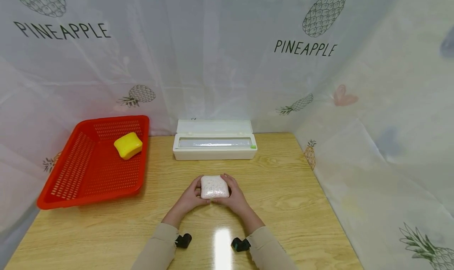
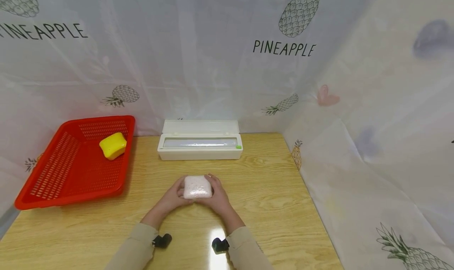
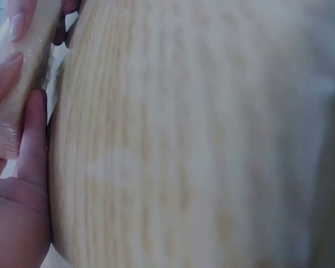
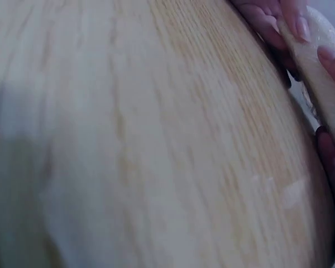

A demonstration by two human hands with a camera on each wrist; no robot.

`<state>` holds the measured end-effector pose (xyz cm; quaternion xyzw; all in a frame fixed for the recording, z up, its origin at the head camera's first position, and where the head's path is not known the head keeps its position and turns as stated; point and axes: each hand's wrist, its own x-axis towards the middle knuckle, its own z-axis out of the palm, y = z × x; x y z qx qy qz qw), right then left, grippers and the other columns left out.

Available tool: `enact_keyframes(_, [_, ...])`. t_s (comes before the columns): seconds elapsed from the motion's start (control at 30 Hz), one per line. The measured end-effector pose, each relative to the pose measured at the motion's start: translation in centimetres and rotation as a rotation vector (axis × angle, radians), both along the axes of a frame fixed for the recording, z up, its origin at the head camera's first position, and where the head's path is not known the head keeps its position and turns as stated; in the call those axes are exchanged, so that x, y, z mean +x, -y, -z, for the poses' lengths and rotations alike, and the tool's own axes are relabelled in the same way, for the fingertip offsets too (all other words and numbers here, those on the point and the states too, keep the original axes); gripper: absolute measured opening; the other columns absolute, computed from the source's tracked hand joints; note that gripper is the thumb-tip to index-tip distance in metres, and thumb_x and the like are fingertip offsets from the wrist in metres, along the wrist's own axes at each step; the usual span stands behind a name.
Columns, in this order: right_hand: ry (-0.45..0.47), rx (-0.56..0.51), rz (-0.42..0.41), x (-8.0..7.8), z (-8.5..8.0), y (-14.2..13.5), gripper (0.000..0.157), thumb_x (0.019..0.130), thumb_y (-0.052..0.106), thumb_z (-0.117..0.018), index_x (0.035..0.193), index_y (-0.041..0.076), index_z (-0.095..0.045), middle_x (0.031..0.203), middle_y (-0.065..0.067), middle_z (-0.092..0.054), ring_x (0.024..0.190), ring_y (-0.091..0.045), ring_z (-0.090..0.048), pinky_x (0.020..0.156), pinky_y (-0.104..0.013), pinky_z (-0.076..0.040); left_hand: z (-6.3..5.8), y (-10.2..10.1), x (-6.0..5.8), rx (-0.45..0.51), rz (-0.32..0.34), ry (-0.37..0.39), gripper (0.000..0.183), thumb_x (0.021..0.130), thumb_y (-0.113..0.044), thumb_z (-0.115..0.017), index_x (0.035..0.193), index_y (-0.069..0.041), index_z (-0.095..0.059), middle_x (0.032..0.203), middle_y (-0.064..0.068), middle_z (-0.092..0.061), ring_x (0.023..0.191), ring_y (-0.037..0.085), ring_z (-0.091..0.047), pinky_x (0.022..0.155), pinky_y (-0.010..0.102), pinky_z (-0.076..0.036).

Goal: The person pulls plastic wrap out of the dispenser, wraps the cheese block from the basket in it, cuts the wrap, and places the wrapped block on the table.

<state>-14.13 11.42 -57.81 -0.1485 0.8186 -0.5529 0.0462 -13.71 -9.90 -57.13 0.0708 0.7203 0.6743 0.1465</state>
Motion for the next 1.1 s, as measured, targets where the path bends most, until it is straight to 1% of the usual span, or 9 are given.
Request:
enact_keyframes(0.1, [0.001,-0.013,0.002,0.0,0.1,-0.1,0.087,0.073,0.027,-0.087,0.147,0.016,-0.043,0.153,-0.012,-0.030,0.137,-0.033,-0.034,0.106,-0.049,-0.036,-0.1,-0.1,0.1,-0.008,-0.009,-0.016,0.101,0.074,0.006,-0.081,0.153,0.000,-0.019,0.129,0.024,-0.045,0.106,0.033,-0.060,0.080,0.032,-0.054])
enact_keyframes(0.17, [-0.003,-0.020,-0.002,-0.1,0.3,-0.2,0.083,0.074,0.026,-0.087,0.146,0.018,-0.046,0.152,-0.012,-0.032,0.135,-0.034,-0.037,0.104,-0.048,-0.038,-0.1,-0.2,0.1,-0.001,-0.004,-0.009,0.103,0.074,0.007,-0.081,0.154,-0.003,-0.016,0.129,0.024,-0.045,0.106,0.033,-0.060,0.080,0.032,-0.053])
enact_keyframes(0.3, [-0.002,-0.024,-0.015,0.0,0.5,-0.4,0.078,0.074,0.024,-0.086,0.143,0.021,-0.050,0.150,-0.013,-0.033,0.132,-0.036,-0.039,0.103,-0.049,-0.039,0.0,-0.1,0.0,-0.008,0.033,0.002,0.111,0.074,0.008,-0.081,0.157,-0.009,-0.009,0.125,0.024,-0.045,0.105,0.031,-0.060,0.081,0.034,-0.053])
enact_keyframes(0.37, [0.002,-0.020,-0.020,0.0,0.5,-0.5,0.078,0.074,0.025,-0.086,0.143,0.023,-0.051,0.149,-0.013,-0.034,0.132,-0.036,-0.039,0.103,-0.049,-0.038,0.0,0.0,0.0,-0.019,0.049,0.004,0.113,0.073,0.008,-0.082,0.157,-0.009,-0.008,0.122,0.023,-0.045,0.103,0.030,-0.060,0.082,0.036,-0.053])
enact_keyframes(0.57, [-0.010,-0.011,-0.021,0.0,0.4,-0.4,0.077,0.074,0.025,-0.086,0.142,0.022,-0.051,0.148,-0.012,-0.037,0.130,-0.035,-0.041,0.101,-0.049,-0.040,0.2,0.2,-0.3,-0.029,0.055,0.000,0.114,0.073,0.004,-0.083,0.156,-0.005,-0.007,0.121,0.023,-0.047,0.099,0.028,-0.061,0.081,0.035,-0.053])
enact_keyframes(0.73, [0.003,-0.021,-0.014,0.1,0.2,-0.3,0.075,0.074,0.024,-0.086,0.141,0.022,-0.052,0.147,-0.011,-0.038,0.130,-0.034,-0.042,0.102,-0.048,-0.040,0.2,0.3,-0.2,-0.013,0.060,-0.004,0.108,0.073,0.004,-0.083,0.154,-0.001,-0.011,0.123,0.022,-0.048,0.097,0.026,-0.061,0.079,0.032,-0.053])
enact_keyframes(0.93, [0.027,-0.068,-0.039,0.0,-0.2,-0.4,0.074,0.075,0.024,-0.086,0.141,0.022,-0.052,0.148,-0.013,-0.036,0.130,-0.036,-0.041,0.101,-0.049,-0.040,-0.3,0.2,0.0,-0.018,0.025,-0.011,0.106,0.072,0.005,-0.083,0.153,0.001,-0.015,0.120,0.021,-0.048,0.094,0.025,-0.060,0.077,0.030,-0.052])
enact_keyframes(1.03, [0.018,-0.045,-0.036,0.1,-0.7,-1.1,0.073,0.074,0.022,-0.087,0.140,0.019,-0.053,0.148,-0.014,-0.036,0.129,-0.036,-0.041,0.101,-0.049,-0.040,-0.9,-0.3,0.2,-0.044,0.026,-0.010,0.107,0.071,0.005,-0.084,0.153,0.000,-0.016,0.122,0.023,-0.047,0.094,0.025,-0.060,0.077,0.031,-0.052])
enact_keyframes(1.1, [0.013,-0.004,-0.031,0.2,-1.3,-1.8,0.073,0.074,0.022,-0.087,0.139,0.017,-0.053,0.147,-0.014,-0.038,0.123,-0.035,-0.047,0.097,-0.047,-0.043,-1.6,-0.8,0.3,-0.065,0.034,-0.016,0.107,0.071,0.004,-0.084,0.154,-0.001,-0.017,0.125,0.023,-0.046,0.094,0.025,-0.060,0.077,0.032,-0.053])
